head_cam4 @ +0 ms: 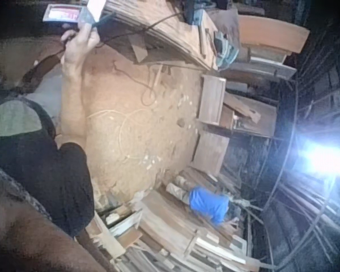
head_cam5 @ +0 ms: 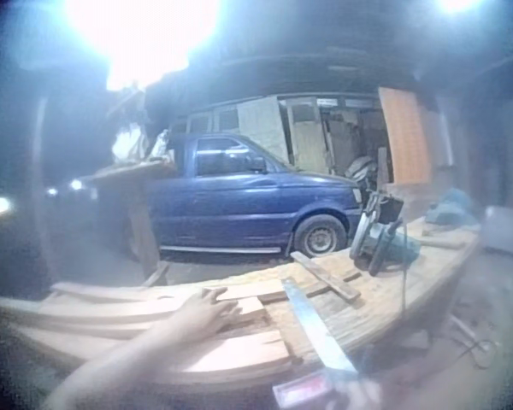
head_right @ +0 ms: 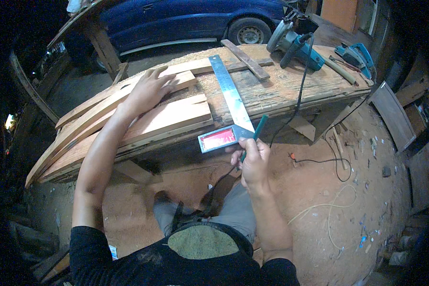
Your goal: The person measures and marks wooden planks with a square and pencil, then uses a circular saw to cut them to size. The cut pieces are stacked on the workbench.
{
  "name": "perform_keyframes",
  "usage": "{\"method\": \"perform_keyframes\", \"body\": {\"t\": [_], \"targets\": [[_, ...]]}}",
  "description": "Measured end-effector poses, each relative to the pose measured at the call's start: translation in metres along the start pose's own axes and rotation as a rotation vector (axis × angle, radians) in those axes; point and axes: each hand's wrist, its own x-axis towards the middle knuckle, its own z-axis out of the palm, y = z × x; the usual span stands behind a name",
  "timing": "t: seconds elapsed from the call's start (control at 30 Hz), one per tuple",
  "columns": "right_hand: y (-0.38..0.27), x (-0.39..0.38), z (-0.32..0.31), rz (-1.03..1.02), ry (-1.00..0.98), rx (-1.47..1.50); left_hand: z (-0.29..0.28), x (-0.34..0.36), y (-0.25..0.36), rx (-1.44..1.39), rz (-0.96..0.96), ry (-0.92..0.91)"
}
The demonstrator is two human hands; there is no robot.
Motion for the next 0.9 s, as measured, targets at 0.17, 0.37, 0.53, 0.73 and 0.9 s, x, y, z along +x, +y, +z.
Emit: {"method": "perform_keyframes", "body": {"t": [0.17,0.37,0.53,0.73,0.9], "targets": [[0.007,-0.004,-0.014,-0.001,0.011,0.057,-0.039,-0.040,0.051,-0.227,-0.007,-0.152],[0.008,-0.006,-0.010,-0.016,-0.007,0.095,-0.026,-0.059,0.053,-0.249,0.065,-0.136],[0.007,-0.004,0.003,-0.040,-0.034,0.115,-0.022,-0.055,0.053,-0.295,0.083,-0.107],[0.008,-0.001,0.017,-0.052,-0.068,0.105,-0.013,-0.027,0.085,-0.366,0.131,-0.086],[0.019,-0.003,0.013,0.023,-0.059,0.073,0.002,-0.013,0.086,-0.628,-0.039,-0.080]]}}
